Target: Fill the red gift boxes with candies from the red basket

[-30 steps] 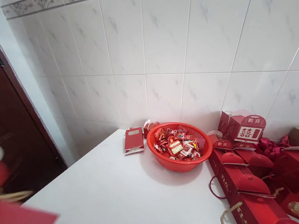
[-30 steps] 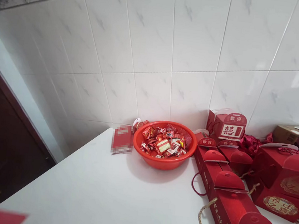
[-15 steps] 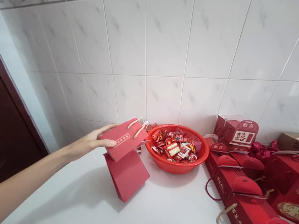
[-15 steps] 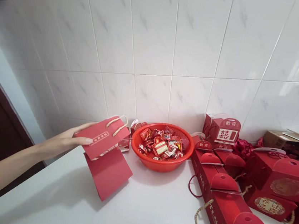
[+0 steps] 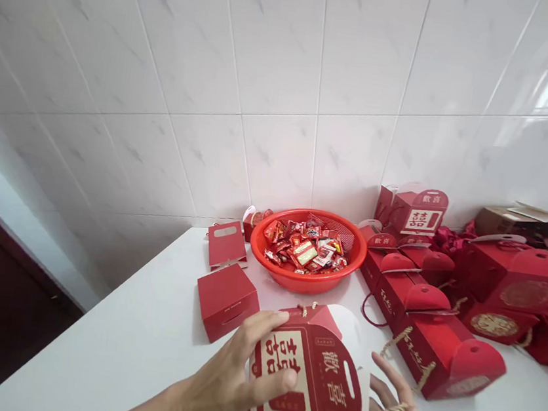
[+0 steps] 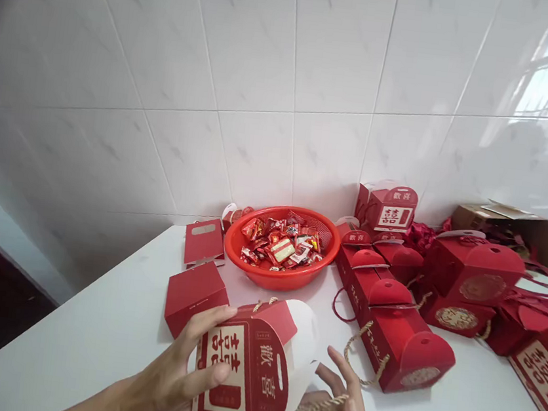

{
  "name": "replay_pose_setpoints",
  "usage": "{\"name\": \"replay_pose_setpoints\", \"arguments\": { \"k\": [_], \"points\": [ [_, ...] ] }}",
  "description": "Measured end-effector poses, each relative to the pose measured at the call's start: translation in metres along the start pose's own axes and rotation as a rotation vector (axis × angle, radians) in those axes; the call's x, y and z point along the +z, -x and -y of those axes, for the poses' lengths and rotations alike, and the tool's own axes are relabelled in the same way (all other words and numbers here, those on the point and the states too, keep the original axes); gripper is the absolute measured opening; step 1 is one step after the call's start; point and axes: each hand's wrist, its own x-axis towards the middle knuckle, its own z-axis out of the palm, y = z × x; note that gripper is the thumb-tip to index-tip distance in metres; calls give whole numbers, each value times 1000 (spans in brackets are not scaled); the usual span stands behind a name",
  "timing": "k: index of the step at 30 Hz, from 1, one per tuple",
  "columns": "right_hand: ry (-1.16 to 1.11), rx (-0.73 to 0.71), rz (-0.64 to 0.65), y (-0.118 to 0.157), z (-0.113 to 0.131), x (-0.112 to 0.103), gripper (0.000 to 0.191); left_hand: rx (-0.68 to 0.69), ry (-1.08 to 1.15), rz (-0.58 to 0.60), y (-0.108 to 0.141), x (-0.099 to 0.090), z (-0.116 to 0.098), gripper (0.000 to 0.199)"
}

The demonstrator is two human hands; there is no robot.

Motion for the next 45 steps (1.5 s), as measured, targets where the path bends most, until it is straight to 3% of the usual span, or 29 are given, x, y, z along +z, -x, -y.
{"name": "replay_pose_setpoints", "arguments": {
  "k": [3,6,11,15,20,25,28,33,40,43,45],
  "points": [
    [95,-83,-34,4,11,1,73,12,42,-15,4,21,1,108],
    [353,-202,-62,13,24,8,56,21,87,-4,6,36,5,105],
    [499,-173,70,14,41,15,50,-3,255,67,9,43,14,111],
    [499,-224,120,8,44,15,42,-20,354,138,-2,31,15,112],
    [641,-402,64,2,40,13,28,-83,359,127,-44,0,0,50],
    [803,-610,13,2,43,10,23,-252,325,356,-85,-23,-15,31],
    [860,-682,-3,3,47,11,23,-361,287,531,-95,-27,-17,32],
    [906,-711,-19,4,49,18,26,-441,308,634,-100,-30,-19,17],
    [887,-699,69,-1,51,31,27,-303,312,824,-113,-31,-25,18],
    [917,-726,106,-5,47,22,37,-460,289,837,-112,-30,-22,25],
    [930,-726,120,-7,42,15,45,-586,292,826,-108,-30,-14,46]
  ]
}}
